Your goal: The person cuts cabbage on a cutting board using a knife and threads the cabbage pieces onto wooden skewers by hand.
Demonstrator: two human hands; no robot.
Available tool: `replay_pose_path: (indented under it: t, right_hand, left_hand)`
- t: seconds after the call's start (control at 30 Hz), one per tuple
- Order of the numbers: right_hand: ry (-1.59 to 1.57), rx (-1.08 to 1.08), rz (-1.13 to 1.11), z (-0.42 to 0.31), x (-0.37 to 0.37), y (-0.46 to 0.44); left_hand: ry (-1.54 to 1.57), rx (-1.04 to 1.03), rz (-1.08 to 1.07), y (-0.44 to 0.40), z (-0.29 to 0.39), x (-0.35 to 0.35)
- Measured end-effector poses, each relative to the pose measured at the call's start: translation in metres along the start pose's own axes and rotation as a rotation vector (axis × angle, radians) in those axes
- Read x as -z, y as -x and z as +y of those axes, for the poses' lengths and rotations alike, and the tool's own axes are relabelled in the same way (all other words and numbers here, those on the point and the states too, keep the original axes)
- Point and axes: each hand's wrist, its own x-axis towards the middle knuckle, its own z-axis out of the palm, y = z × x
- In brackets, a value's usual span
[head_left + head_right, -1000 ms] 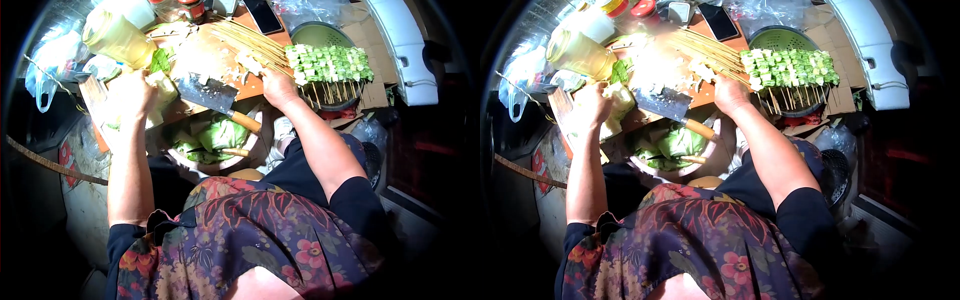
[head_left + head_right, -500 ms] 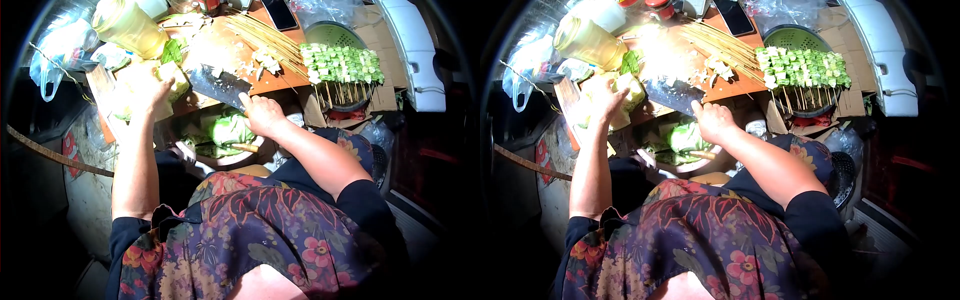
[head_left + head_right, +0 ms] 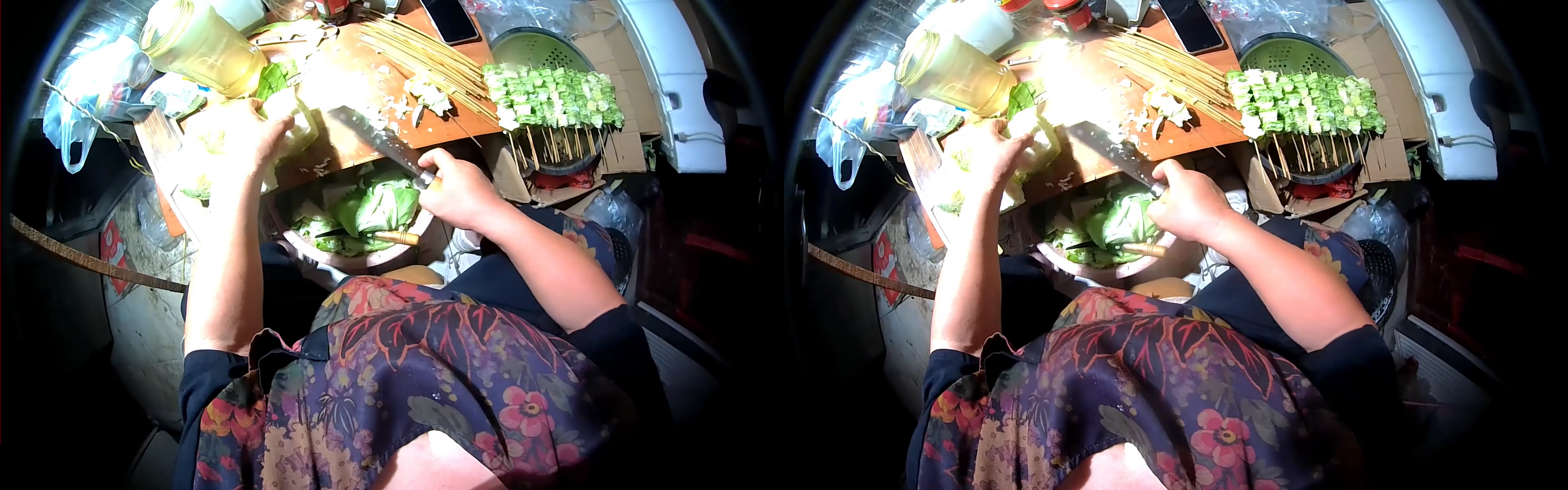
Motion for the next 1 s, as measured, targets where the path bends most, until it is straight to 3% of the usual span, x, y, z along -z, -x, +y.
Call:
replay_pose_path:
  t: [0.07,0.1,0.17,0.3,0.5,0.6,1.0]
  right_hand:
    - [-0.364,-0.064,0.035,0.007,-0.001,0.005]
    - [-0.472,-0.105,0.003,0.004,0.001,0.005]
    - [-0.507,-0.074,0.029,0.003,0.0,0.001]
    - [-0.475,-0.012,0.04,-0.008,-0.005,0.0]
    - [-0.388,0.218,0.143,-0.013,-0.023,0.002]
    - [-0.406,0.188,0.036,-0.02,-0.018,0.005]
    - [-0.437,0.186,-0.052,-0.025,-0.005,0.015]
  left_hand:
    - [0.307,-0.04,-0.197,-0.013,-0.014,-0.012]
    - [0.305,-0.044,-0.201,-0.012,-0.014,-0.018]
    - [0.573,0.074,-0.299,-0.007,-0.014,-0.034]
    - [0.63,0.213,-0.381,0.007,-0.005,-0.049]
    - [0.732,0.214,-0.344,0.0,-0.02,-0.056]
    - [0.805,0.21,-0.353,0.002,-0.018,-0.058]
    - [0.716,0.162,-0.287,0.011,-0.007,-0.055]
